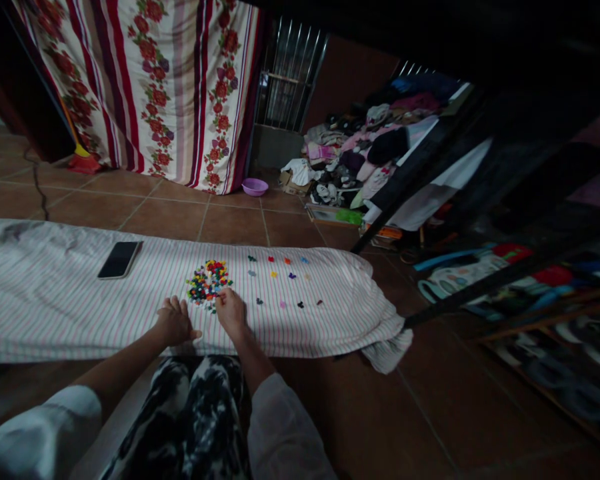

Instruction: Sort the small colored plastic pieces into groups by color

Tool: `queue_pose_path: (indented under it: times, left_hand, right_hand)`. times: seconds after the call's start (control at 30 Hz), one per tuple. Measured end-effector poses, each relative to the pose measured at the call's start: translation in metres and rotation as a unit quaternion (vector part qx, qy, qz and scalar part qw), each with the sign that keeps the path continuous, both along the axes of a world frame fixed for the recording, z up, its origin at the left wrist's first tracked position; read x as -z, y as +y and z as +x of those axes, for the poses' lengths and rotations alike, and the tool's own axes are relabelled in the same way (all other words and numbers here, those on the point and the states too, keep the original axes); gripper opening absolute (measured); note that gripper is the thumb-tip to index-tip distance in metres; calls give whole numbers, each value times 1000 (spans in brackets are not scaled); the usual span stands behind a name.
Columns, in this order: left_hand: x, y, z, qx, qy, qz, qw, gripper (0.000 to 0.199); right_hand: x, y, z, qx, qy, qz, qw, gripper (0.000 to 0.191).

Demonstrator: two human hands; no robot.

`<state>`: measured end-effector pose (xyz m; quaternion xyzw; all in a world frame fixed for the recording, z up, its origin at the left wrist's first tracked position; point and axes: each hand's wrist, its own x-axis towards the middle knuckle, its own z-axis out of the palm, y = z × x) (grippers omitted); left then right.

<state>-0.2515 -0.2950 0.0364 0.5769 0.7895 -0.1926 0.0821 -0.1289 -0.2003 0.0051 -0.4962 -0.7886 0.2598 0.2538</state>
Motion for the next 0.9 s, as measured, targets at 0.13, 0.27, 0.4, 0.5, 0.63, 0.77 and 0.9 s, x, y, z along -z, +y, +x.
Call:
queue_pose_path:
  times: [0.13, 0.27, 0.4, 0.5, 0.63, 0.77, 0.9]
  left_hand:
    - [-1, -1, 1, 7, 29, -8, 1000, 98]
    - [1, -1, -1, 14, 22, 0, 1000, 101]
    - [6, -2, -3, 11, 12, 21, 1000, 104]
    - [6, -2, -3, 11, 19, 18, 1000, 106]
    - [2, -2, -1, 8, 27, -2, 1000, 102]
    - [0, -2, 0, 4, 22, -4, 1000, 99]
    - [0, -2, -1, 10, 19, -8, 1000, 102]
  right_hand:
    - [3, -6, 18, 9, 29, 10, 999, 17]
    - [6, -6, 44, 27, 57, 33, 997, 19]
    - [12, 0, 76, 66, 92, 69, 991, 20]
    - [17, 7, 104, 111, 115, 88, 983, 21]
    - [21, 17, 143, 173, 124, 113, 970, 23]
    - [23, 28, 174, 225, 85, 137, 961, 24]
    - [27, 36, 193, 254, 42, 147, 955, 25]
